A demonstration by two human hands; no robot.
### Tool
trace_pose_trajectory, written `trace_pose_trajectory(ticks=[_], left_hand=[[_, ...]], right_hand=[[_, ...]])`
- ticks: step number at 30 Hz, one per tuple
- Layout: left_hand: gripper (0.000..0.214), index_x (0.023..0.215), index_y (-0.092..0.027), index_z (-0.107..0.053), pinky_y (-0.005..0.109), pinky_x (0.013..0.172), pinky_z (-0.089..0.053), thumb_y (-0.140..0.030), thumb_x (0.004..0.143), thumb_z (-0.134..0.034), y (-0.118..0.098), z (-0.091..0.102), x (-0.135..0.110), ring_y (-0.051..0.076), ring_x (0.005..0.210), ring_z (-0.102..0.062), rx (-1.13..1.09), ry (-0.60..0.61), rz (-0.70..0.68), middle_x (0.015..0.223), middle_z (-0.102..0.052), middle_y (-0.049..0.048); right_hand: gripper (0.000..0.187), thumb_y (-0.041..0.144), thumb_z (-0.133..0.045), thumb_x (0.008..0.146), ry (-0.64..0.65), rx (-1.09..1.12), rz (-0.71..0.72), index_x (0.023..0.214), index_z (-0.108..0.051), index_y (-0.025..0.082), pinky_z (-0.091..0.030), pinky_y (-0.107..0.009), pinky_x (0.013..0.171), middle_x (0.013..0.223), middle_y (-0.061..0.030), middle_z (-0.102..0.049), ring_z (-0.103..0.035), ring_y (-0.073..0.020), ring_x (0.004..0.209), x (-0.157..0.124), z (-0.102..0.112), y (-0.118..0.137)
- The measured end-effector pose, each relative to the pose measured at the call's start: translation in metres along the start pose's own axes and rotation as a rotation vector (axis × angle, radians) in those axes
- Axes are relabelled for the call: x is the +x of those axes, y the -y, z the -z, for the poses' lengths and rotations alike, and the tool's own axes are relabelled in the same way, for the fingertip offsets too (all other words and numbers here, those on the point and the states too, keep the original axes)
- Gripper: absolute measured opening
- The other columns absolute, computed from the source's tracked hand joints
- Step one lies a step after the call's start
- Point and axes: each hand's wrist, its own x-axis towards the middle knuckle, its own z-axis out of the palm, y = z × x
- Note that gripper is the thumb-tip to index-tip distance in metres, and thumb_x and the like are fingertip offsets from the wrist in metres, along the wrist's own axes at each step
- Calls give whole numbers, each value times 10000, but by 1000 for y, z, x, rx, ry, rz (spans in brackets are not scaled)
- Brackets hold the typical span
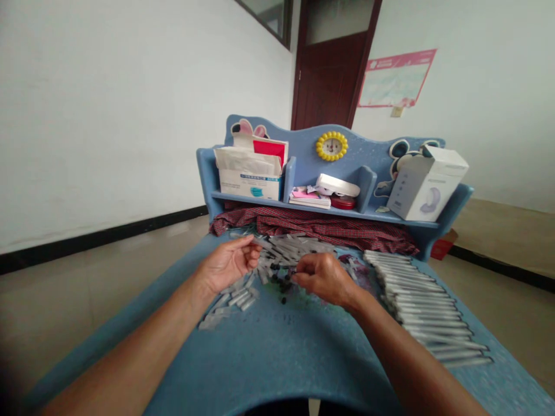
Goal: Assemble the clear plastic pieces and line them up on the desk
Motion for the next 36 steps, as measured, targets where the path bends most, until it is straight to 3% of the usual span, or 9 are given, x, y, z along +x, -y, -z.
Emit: trace_pose_trajectory(ticks=[4, 10, 20, 36], left_hand=[[75, 673, -96, -586, 198, 425, -444, -144, 730, -580, 14, -4, 2, 103, 449, -557, 111, 11, 76, 581, -634, 66], [74, 651, -96, -590, 199, 436, -449, -141, 709, -599, 26, -7, 4, 108, 463, -570, 221, 60, 126, 597, -639, 68], [88, 640, -108, -557, 201, 427, -439, -139, 688, -624, 33, -8, 5, 109, 459, -566, 283, 88, 120, 611, -641, 69], [129, 694, -101, -543, 211, 452, -434, -194, 695, -633, 34, -9, 3, 108, 473, -560, 427, 96, 79, 626, -629, 63]], right_hand=[[144, 276, -523, 726, -32, 235, -5, 683, -552, 141, -399, -185, 472, 557, 17, -553, -524, -89, 491, -7, 2, 2], [116, 236, -515, 736, 3, 299, -35, 681, -545, 138, -385, -172, 451, 531, 27, -530, -494, -74, 466, -7, -5, 2], [108, 229, -508, 741, 26, 246, 31, 685, -536, 140, -364, -180, 458, 543, 31, -526, -490, -78, 485, -3, -15, -11], [125, 223, -505, 754, 39, 231, 22, 664, -544, 147, -359, -184, 444, 537, 22, -527, -490, -81, 484, -4, -18, -14]])
